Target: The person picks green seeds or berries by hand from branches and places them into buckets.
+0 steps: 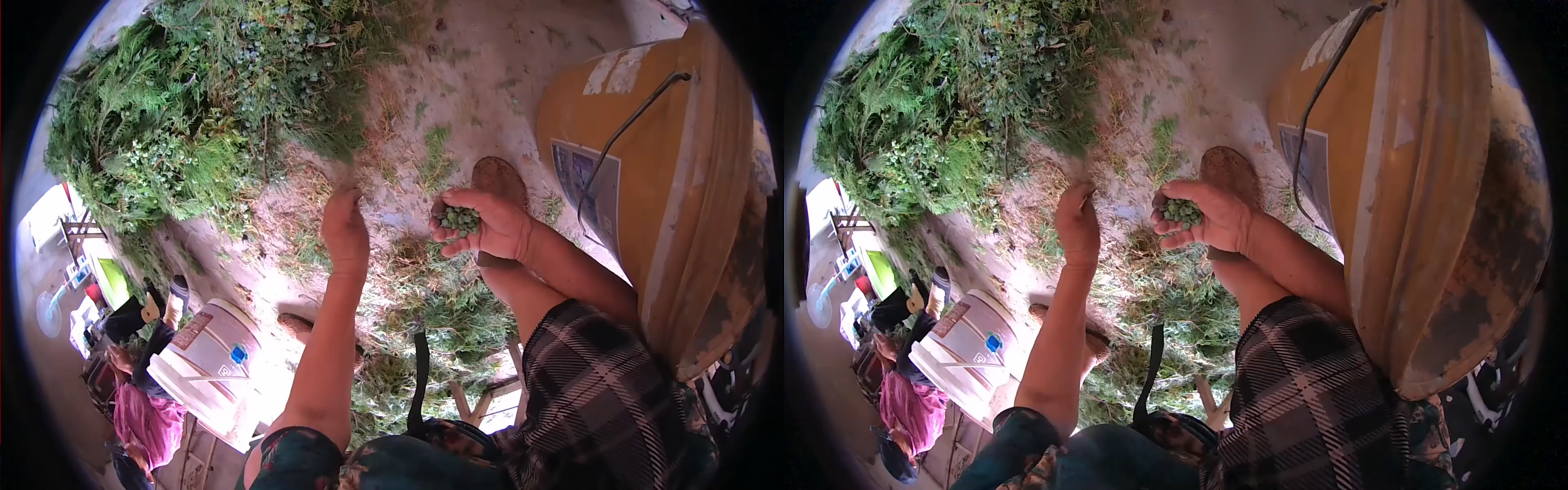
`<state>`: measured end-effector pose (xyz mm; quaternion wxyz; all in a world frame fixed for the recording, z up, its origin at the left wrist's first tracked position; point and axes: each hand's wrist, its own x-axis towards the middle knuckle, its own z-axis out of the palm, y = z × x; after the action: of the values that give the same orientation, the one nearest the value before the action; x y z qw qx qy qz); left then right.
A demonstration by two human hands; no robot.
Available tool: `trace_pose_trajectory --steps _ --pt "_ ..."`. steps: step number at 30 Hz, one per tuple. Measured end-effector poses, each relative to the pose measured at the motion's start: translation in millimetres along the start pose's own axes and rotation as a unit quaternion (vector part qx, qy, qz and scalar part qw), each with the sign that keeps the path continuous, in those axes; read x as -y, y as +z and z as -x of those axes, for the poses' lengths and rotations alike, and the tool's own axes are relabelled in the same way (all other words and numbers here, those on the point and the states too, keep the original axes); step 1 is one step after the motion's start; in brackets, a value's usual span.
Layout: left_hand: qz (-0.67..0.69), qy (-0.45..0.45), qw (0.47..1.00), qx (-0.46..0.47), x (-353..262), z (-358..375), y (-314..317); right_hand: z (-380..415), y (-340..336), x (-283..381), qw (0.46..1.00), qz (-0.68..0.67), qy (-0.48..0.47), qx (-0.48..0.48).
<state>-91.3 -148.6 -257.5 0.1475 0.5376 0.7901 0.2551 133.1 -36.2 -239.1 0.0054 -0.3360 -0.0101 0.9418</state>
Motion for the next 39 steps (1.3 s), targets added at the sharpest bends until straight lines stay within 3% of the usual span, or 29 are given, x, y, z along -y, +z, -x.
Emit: trace_pose_trajectory --steps 2,3,5,6,8,11,15,16,17,18,19,21,23,25,26,27,28,31,33,35,37,39 --pt "0.097 -0.171 0.980 -0.025 -0.5 9.7 -5.8 0.6 -0.7 -1.8 1.000 0.012 0.001 -0.013" --pt "0.228 -0.282 0.932 -0.007 2.5 8.0 -8.9 -0.2 -2.2 -1.6 1.000 0.008 0.000 -0.007" --pt "0.454 -0.392 0.800 -0.035 -15.3 -6.8 -24.1 -0.4 -3.3 -3.9 1.000 -0.001 0.002 -0.004" --pt "0.453 -0.394 0.799 -0.034 -16.6 -9.9 -26.9 -0.4 -2.1 -3.4 1.000 0.006 0.000 -0.008" --pt "0.572 -0.372 0.731 0.006 -16.5 -13.9 -30.7 -1.0 -1.4 -2.8 1.000 0.011 -0.001 -0.013" --pt "0.607 -0.359 0.709 0.020 -19.4 -13.9 -31.0 -1.0 -1.8 -2.6 1.000 0.004 0.001 -0.004" --pt "0.588 -0.375 0.714 0.062 -10.0 -13.5 -35.9 0.4 0.4 -1.7 0.999 0.030 -0.002 -0.013" --pt "0.296 -0.265 0.915 0.076 8.6 -10.4 -34.8 0.4 0.4 -1.5 0.999 0.029 -0.002 -0.013" --pt "-0.037 -0.118 0.989 0.081 25.9 -8.6 -34.2 0.2 0.2 -1.5 0.999 0.029 -0.001 -0.013" --pt "-0.142 -0.049 0.988 0.032 37.1 -11.9 -33.4 0.0 -0.2 -2.2 1.000 0.023 -0.003 -0.010" --pt "-0.142 -0.050 0.988 0.034 45.7 -15.8 -28.4 -0.1 -0.8 -3.0 1.000 0.017 -0.005 -0.008" --pt "-0.120 -0.155 0.981 -0.011 54.4 -24.7 -16.2 -0.9 -0.4 -2.7 1.000 0.026 -0.006 -0.009" --pt "-0.196 -0.142 0.970 0.007 47.6 -13.9 -6.4 1.1 0.1 -3.9 0.999 0.037 -0.004 -0.011" --pt "-0.091 -0.092 0.979 0.155 0.0 16.3 -13.0 2.1 1.1 -2.4 0.999 0.039 -0.012 -0.024" --pt "-0.147 -0.022 0.974 0.169 1.3 63.0 -7.6 1.3 1.5 -0.3 0.999 0.042 -0.011 -0.021" --pt "-0.100 -0.037 0.955 0.278 -18.1 94.1 -18.9 0.9 1.6 0.4 0.999 0.035 -0.007 -0.033" --pt "-0.078 0.025 0.943 0.321 -18.2 140.5 -17.1 0.6 2.2 -1.1 0.999 0.026 -0.001 -0.044" --pt "0.087 -0.135 0.865 0.476 -60.8 158.2 -60.6 0.6 3.5 0.0 0.998 0.046 0.007 -0.034" --pt "0.028 -0.202 0.920 0.334 -19.4 153.3 -58.7 0.7 1.4 -1.7 0.999 0.046 0.010 -0.026" --pt "-0.051 -0.185 0.967 0.168 23.4 105.6 -67.3 0.0 2.6 -2.4 0.999 0.038 -0.003 -0.038" --pt "-0.192 -0.136 0.969 0.070 69.7 58.7 -73.4 0.1 5.3 -1.8 0.999 0.041 -0.004 -0.023" --pt "-0.217 -0.236 0.947 0.032 90.1 24.3 -72.9 -0.4 4.4 -1.2 0.999 0.046 -0.002 -0.030"
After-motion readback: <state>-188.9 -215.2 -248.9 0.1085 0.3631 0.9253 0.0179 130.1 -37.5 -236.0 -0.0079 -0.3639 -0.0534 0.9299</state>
